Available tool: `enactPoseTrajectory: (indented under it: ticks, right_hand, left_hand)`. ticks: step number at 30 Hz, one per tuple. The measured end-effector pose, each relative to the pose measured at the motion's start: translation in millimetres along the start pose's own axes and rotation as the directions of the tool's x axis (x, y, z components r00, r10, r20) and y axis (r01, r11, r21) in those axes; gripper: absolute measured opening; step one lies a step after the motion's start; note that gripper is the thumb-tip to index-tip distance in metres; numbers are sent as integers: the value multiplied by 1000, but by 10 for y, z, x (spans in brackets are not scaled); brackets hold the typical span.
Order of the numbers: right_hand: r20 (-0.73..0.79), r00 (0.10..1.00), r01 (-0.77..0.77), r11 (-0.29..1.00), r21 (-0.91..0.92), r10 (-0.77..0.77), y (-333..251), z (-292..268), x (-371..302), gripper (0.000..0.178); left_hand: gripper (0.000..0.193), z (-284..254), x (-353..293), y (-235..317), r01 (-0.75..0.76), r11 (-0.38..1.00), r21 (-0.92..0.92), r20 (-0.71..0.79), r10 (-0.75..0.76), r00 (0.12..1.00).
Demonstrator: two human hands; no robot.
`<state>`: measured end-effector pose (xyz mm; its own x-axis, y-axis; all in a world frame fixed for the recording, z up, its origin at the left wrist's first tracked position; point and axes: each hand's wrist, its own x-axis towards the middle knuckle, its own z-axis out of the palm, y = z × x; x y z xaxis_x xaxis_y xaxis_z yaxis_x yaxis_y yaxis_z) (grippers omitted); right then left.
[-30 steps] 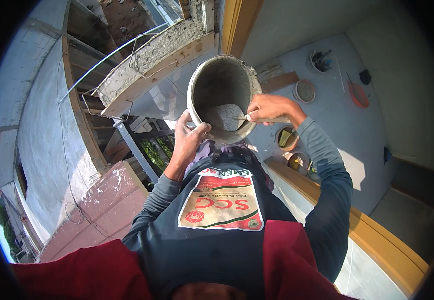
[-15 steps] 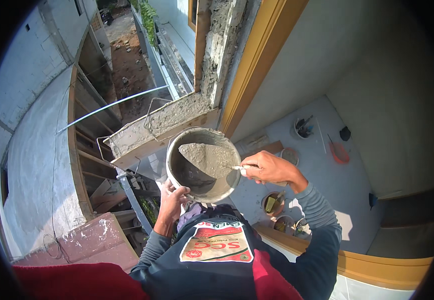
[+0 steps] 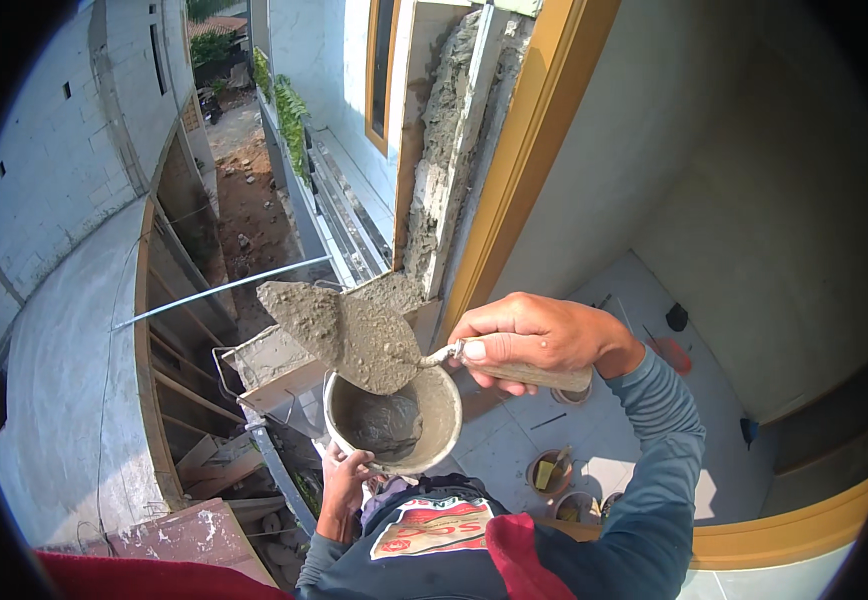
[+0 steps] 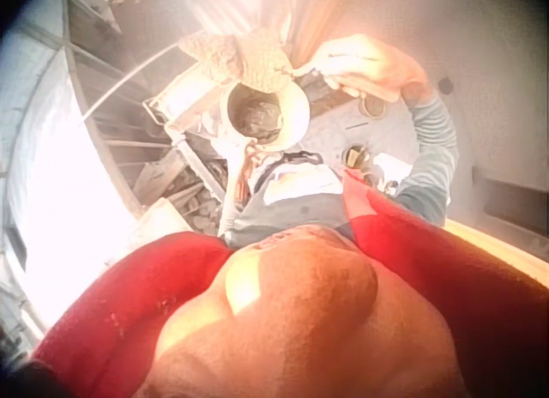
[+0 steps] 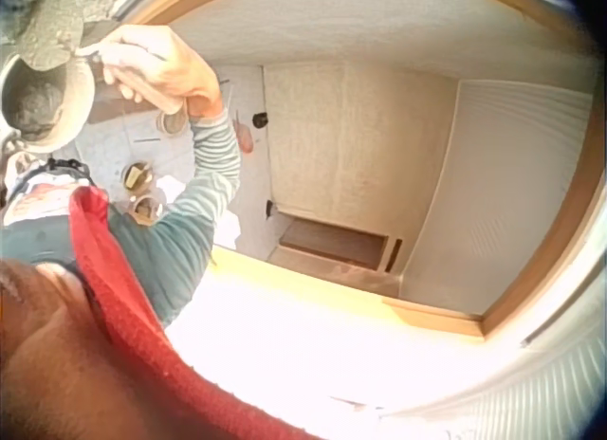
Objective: The person uses a trowel to apply mortar from a bucket onto the vertical edge of a window frame, smoothing the material along the pillar.
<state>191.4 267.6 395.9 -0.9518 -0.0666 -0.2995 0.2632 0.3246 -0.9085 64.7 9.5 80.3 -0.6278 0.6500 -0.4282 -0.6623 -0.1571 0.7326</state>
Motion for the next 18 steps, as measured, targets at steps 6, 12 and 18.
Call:
enactPoseTrajectory:
  ticks: [6, 12, 18]
  right_hand:
    - [11, 1000, -1, 967, 255, -2, -238, -126, 61, 34]
    - [-140, 970, 235, 639, 732, -197, -93, -806, 353, 42]
    - [-239, 862, 447, 444, 777, -448, 188, -1501, 126, 43]
  left_hand:
    - [46, -72, -55, 43, -12, 999, 46, -52, 14, 999]
    - [46, -190, 30, -88, -9, 998, 60, -35, 11, 999]
    - [48, -119, 139, -256, 51, 997, 51, 20, -52, 998]
